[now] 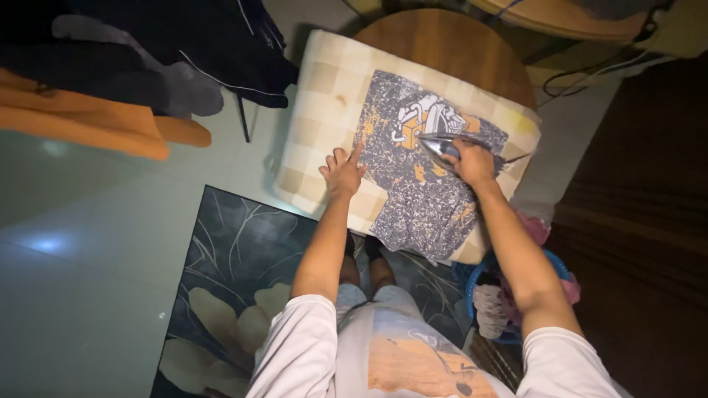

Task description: Ironing a patterned garment on a stool and placing it on a hanger.

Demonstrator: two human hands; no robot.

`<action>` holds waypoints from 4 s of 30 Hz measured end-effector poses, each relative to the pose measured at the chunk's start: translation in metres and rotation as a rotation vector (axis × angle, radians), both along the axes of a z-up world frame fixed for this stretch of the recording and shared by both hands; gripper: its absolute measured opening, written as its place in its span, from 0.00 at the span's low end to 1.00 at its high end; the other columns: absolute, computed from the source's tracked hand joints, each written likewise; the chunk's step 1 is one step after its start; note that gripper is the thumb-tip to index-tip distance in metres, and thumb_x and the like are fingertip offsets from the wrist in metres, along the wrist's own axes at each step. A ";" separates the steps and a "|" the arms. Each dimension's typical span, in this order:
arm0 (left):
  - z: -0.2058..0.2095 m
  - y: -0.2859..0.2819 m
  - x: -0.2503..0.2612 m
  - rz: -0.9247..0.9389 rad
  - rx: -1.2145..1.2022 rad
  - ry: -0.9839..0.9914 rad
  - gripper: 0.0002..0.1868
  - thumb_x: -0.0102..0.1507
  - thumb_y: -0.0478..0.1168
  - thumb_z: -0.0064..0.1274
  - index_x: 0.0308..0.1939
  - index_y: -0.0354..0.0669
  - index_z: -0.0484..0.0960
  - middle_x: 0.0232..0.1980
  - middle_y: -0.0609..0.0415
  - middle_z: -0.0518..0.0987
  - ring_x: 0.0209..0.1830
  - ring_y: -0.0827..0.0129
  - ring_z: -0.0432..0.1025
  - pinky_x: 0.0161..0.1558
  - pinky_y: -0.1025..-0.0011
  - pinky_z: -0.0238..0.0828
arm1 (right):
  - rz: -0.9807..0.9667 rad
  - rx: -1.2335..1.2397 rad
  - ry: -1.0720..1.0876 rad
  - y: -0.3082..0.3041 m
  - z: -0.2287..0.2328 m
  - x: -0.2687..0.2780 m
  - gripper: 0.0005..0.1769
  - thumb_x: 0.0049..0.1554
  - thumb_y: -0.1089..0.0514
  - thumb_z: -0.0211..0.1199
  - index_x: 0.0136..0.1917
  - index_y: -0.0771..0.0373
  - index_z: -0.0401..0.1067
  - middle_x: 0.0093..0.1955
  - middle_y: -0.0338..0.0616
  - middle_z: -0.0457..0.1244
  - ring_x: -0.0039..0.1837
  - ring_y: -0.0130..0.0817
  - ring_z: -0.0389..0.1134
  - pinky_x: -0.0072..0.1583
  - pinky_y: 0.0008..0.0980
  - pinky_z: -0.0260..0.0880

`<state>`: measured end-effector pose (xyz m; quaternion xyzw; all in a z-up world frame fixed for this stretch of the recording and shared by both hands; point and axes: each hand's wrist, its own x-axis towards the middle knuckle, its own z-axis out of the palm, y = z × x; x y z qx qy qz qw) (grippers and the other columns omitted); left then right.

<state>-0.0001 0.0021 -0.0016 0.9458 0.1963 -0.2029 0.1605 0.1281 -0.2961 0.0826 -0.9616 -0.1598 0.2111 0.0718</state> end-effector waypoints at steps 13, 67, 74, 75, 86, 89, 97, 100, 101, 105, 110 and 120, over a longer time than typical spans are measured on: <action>0.016 0.015 0.002 0.040 -0.209 0.116 0.46 0.61 0.58 0.59 0.77 0.90 0.49 0.66 0.56 0.59 0.62 0.55 0.54 0.58 0.46 0.53 | -0.065 0.058 -0.026 0.043 -0.026 0.046 0.26 0.60 0.40 0.66 0.66 0.54 0.72 0.55 0.52 0.70 0.54 0.53 0.73 0.56 0.51 0.70; 0.018 -0.095 0.219 -0.225 -0.398 -0.101 0.40 0.58 0.40 0.60 0.74 0.60 0.64 0.80 0.60 0.54 0.72 0.48 0.57 0.67 0.51 0.63 | -0.818 1.286 -0.294 0.015 -0.104 0.181 0.17 0.61 0.66 0.68 0.62 0.62 0.68 0.52 0.34 0.61 0.53 0.24 0.60 0.58 0.23 0.63; 0.026 -0.092 0.215 -0.260 -0.365 -0.066 0.38 0.58 0.39 0.60 0.72 0.59 0.66 0.74 0.59 0.61 0.70 0.50 0.59 0.65 0.52 0.64 | -0.796 1.252 -0.276 0.015 -0.097 0.171 0.18 0.62 0.64 0.66 0.63 0.62 0.66 0.54 0.35 0.62 0.56 0.26 0.62 0.61 0.26 0.64; 0.026 -0.092 0.214 -0.265 -0.365 -0.074 0.37 0.58 0.39 0.59 0.71 0.58 0.67 0.71 0.57 0.63 0.68 0.50 0.60 0.65 0.52 0.64 | -0.782 1.275 -0.274 0.014 -0.097 0.170 0.19 0.62 0.64 0.66 0.64 0.62 0.65 0.55 0.35 0.62 0.57 0.26 0.62 0.62 0.26 0.64; -0.007 -0.096 0.195 -0.288 -0.289 -0.107 0.13 0.62 0.40 0.55 0.50 0.48 0.84 0.63 0.46 0.69 0.65 0.50 0.64 0.64 0.54 0.66 | -0.751 1.267 -0.146 -0.012 -0.099 0.153 0.29 0.61 0.58 0.67 0.71 0.61 0.60 0.60 0.40 0.62 0.60 0.29 0.63 0.63 0.29 0.64; 0.017 -0.094 0.189 -0.311 -0.270 -0.154 0.09 0.63 0.41 0.54 0.45 0.48 0.86 0.62 0.45 0.70 0.64 0.50 0.65 0.63 0.54 0.67 | -0.639 1.169 -0.216 -0.031 -0.102 0.125 0.30 0.60 0.56 0.68 0.70 0.60 0.58 0.65 0.42 0.62 0.65 0.34 0.64 0.67 0.33 0.63; 0.050 -0.081 0.163 -0.208 -0.344 -0.304 0.14 0.68 0.52 0.51 0.49 0.49 0.83 0.49 0.43 0.81 0.54 0.46 0.74 0.57 0.50 0.66 | -0.103 0.439 -0.219 -0.054 -0.001 0.018 0.23 0.47 0.50 0.76 0.55 0.58 0.77 0.56 0.48 0.66 0.62 0.54 0.62 0.67 0.50 0.56; 0.074 -0.072 0.142 -0.220 -0.365 -0.460 0.14 0.66 0.54 0.51 0.44 0.52 0.84 0.45 0.42 0.83 0.47 0.44 0.75 0.54 0.48 0.65 | -0.172 0.438 -0.410 -0.085 -0.032 -0.008 0.17 0.43 0.57 0.74 0.45 0.58 0.74 0.53 0.50 0.65 0.59 0.54 0.61 0.63 0.47 0.60; 0.085 -0.070 0.135 -0.238 -0.366 -0.432 0.15 0.66 0.55 0.51 0.44 0.53 0.84 0.43 0.44 0.83 0.47 0.45 0.75 0.56 0.48 0.64 | -0.258 0.509 -0.360 -0.099 -0.050 -0.016 0.12 0.46 0.59 0.72 0.42 0.59 0.72 0.49 0.49 0.64 0.55 0.48 0.62 0.59 0.43 0.62; 0.137 -0.058 0.124 -0.231 -0.413 -0.480 0.16 0.66 0.57 0.51 0.43 0.53 0.84 0.37 0.47 0.85 0.45 0.49 0.78 0.57 0.49 0.63 | -0.454 0.831 -0.164 -0.142 -0.067 -0.007 0.08 0.57 0.64 0.67 0.42 0.61 0.68 0.39 0.42 0.58 0.44 0.29 0.59 0.47 0.30 0.61; 0.216 -0.051 0.089 -0.190 -0.386 -0.629 0.18 0.65 0.58 0.54 0.43 0.50 0.84 0.39 0.47 0.85 0.44 0.48 0.77 0.55 0.48 0.63 | -0.566 1.311 0.165 -0.105 0.105 -0.049 0.15 0.58 0.71 0.62 0.54 0.58 0.63 0.45 0.40 0.64 0.45 0.26 0.65 0.44 0.26 0.65; 0.292 -0.087 0.018 0.055 -0.856 -0.930 0.14 0.70 0.45 0.60 0.47 0.39 0.76 0.40 0.49 0.80 0.37 0.66 0.74 0.41 0.69 0.74 | -0.588 2.093 0.186 -0.020 0.246 -0.124 0.08 0.67 0.71 0.52 0.57 0.60 0.63 0.53 0.51 0.65 0.54 0.43 0.71 0.54 0.40 0.77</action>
